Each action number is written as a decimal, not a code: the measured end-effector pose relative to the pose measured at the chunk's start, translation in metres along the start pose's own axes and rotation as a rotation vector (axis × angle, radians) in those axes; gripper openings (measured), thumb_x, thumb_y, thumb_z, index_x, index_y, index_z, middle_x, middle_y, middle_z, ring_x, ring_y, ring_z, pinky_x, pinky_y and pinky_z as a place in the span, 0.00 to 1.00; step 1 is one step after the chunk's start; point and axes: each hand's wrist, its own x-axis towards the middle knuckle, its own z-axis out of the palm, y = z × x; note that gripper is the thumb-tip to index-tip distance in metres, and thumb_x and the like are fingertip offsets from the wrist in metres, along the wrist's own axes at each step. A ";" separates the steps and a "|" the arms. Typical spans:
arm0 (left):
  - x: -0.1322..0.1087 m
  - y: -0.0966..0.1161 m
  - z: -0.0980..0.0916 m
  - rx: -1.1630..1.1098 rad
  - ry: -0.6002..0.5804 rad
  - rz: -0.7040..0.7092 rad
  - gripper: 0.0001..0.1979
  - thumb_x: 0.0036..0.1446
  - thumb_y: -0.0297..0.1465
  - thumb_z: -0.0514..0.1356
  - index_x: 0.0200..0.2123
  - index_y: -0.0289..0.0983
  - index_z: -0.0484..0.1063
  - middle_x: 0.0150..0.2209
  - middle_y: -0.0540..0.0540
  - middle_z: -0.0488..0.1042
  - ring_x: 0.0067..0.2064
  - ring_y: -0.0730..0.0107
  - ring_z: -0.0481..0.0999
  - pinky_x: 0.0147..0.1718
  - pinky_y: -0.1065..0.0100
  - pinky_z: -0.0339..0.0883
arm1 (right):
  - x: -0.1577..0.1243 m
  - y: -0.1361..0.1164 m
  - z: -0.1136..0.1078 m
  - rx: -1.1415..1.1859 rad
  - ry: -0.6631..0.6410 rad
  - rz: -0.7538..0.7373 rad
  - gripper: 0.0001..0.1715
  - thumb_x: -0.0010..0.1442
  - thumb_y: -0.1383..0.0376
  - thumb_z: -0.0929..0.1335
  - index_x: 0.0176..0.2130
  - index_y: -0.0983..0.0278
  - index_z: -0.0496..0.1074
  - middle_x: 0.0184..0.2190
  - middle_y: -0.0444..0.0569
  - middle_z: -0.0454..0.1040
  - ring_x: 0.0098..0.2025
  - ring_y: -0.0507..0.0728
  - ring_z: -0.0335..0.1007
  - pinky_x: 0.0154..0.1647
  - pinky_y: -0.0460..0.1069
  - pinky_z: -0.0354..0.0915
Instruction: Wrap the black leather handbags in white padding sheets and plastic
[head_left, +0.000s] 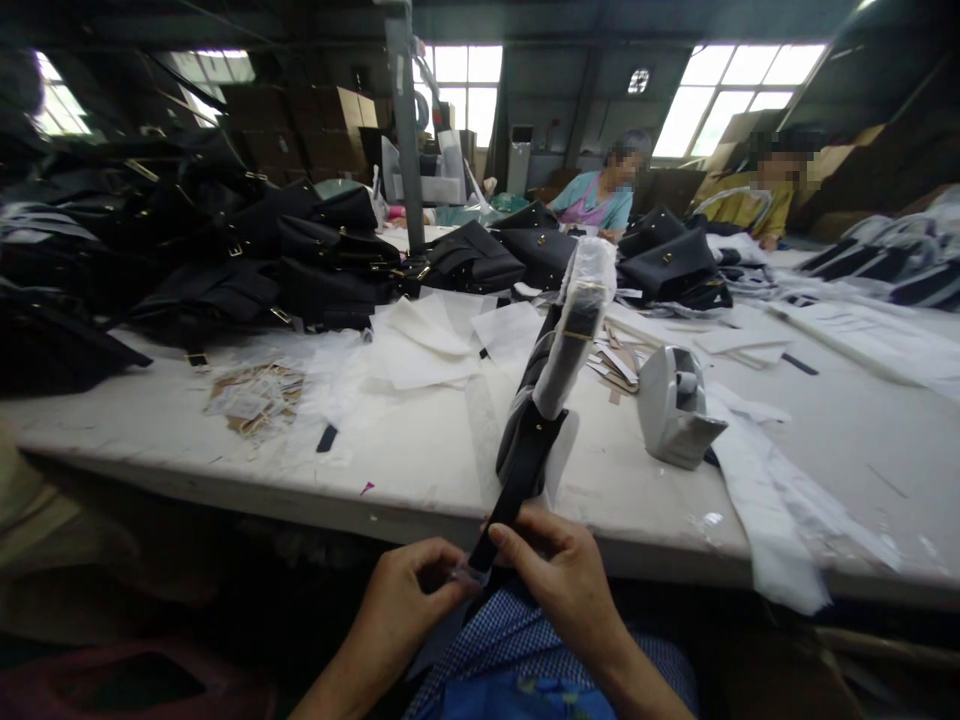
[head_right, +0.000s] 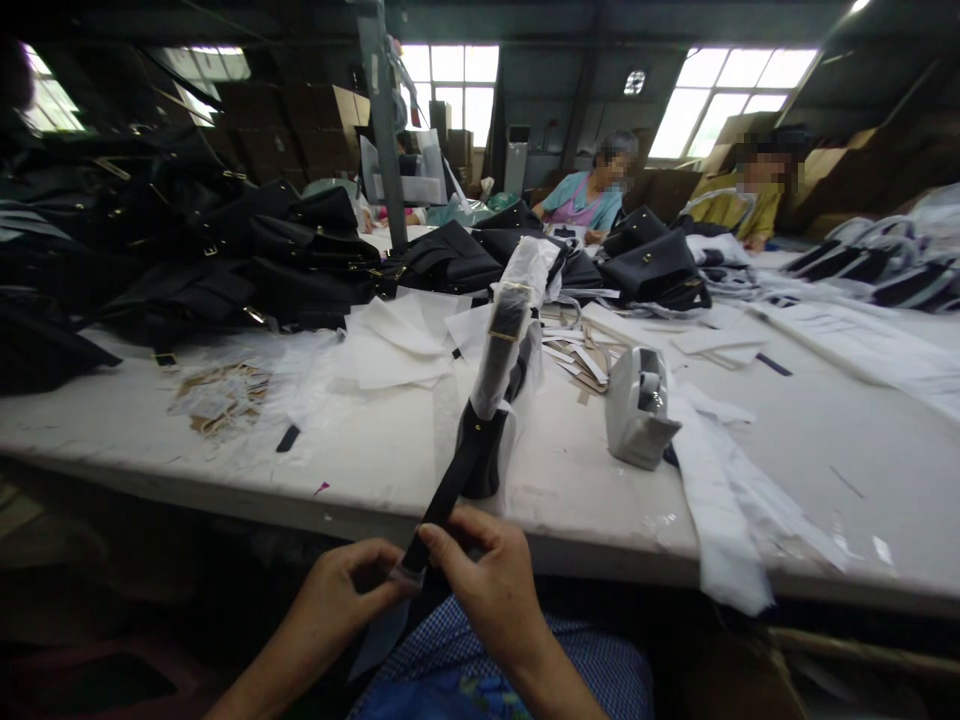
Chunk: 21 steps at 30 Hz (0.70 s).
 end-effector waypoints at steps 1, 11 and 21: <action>0.001 0.001 0.000 -0.018 -0.012 0.001 0.07 0.46 0.33 0.67 0.30 0.38 0.80 0.30 0.48 0.81 0.34 0.61 0.78 0.35 0.69 0.67 | 0.000 0.000 -0.001 -0.025 0.006 -0.012 0.15 0.59 0.54 0.71 0.34 0.63 0.81 0.27 0.46 0.78 0.29 0.55 0.71 0.30 0.46 0.65; 0.014 0.014 0.003 -0.195 -0.105 0.056 0.12 0.52 0.39 0.66 0.36 0.38 0.82 0.36 0.45 0.82 0.38 0.58 0.79 0.39 0.66 0.69 | 0.003 -0.001 -0.018 -0.126 0.118 -0.055 0.20 0.61 0.53 0.68 0.44 0.63 0.79 0.40 0.52 0.79 0.39 0.59 0.74 0.40 0.50 0.69; 0.059 0.058 0.023 -0.415 0.009 0.153 0.16 0.53 0.41 0.67 0.41 0.37 0.81 0.38 0.44 0.82 0.42 0.58 0.79 0.44 0.64 0.70 | 0.004 0.004 -0.027 0.027 0.139 0.046 0.23 0.60 0.50 0.68 0.47 0.62 0.79 0.32 0.51 0.79 0.30 0.58 0.73 0.33 0.49 0.70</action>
